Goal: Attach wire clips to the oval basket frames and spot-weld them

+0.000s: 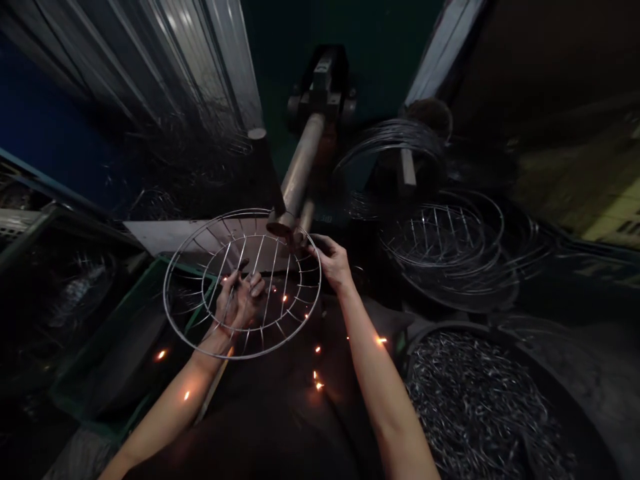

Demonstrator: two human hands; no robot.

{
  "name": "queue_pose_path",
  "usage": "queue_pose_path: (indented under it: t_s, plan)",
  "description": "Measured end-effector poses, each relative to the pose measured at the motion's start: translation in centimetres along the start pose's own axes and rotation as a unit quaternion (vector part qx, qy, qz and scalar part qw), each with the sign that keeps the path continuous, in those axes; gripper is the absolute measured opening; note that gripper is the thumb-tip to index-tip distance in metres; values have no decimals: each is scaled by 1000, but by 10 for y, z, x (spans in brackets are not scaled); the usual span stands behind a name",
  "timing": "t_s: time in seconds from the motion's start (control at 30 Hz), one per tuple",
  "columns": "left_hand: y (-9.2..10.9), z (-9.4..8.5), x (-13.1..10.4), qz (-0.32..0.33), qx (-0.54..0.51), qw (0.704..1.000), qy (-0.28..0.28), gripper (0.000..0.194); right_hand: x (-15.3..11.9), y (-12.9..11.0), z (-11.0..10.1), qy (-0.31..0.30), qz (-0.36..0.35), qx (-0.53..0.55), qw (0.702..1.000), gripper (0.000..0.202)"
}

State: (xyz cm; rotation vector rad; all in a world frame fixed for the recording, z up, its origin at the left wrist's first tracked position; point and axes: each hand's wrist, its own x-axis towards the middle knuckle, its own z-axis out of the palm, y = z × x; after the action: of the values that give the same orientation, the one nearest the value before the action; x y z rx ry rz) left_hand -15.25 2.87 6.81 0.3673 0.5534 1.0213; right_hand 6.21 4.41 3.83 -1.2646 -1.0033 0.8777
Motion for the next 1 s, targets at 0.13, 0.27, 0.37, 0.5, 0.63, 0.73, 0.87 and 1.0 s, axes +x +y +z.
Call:
queue_pose_path:
  t_s: [0.13, 0.27, 0.37, 0.5, 0.63, 0.73, 0.87, 1.0]
  plan:
    - [-4, 8, 2, 34, 16, 998, 43, 10, -9, 4, -14, 21, 3, -19, 1000, 31]
    - [-9, 10, 3, 39, 8, 998, 39, 12, -7, 6, -17, 4, 9, -22, 1000, 27]
    - [-11, 10, 1, 36, 0, 999, 31, 18, -3, 3, -14, -3, 10, -28, 1000, 27]
    - [-14, 8, -1, 16, -1, 999, 29, 25, -1, 3, -14, -3, 12, -34, 999, 28]
    - [-20, 0, 1, 14, 1, 1000, -13, 27, -2, 11, -17, 0, 16, -35, 999, 31]
    - [-22, -5, 2, 8, -1, 1000, -18, 28, -3, 16, -19, 0, 22, -36, 999, 32]
    - [-15, -1, 4, -8, 13, 1000, -8, 25, -4, 15, -21, -1, 24, -33, 999, 33]
    - [-6, 10, 9, -13, 35, 999, 8, 22, -3, 11, -21, -8, 19, -25, 999, 34]
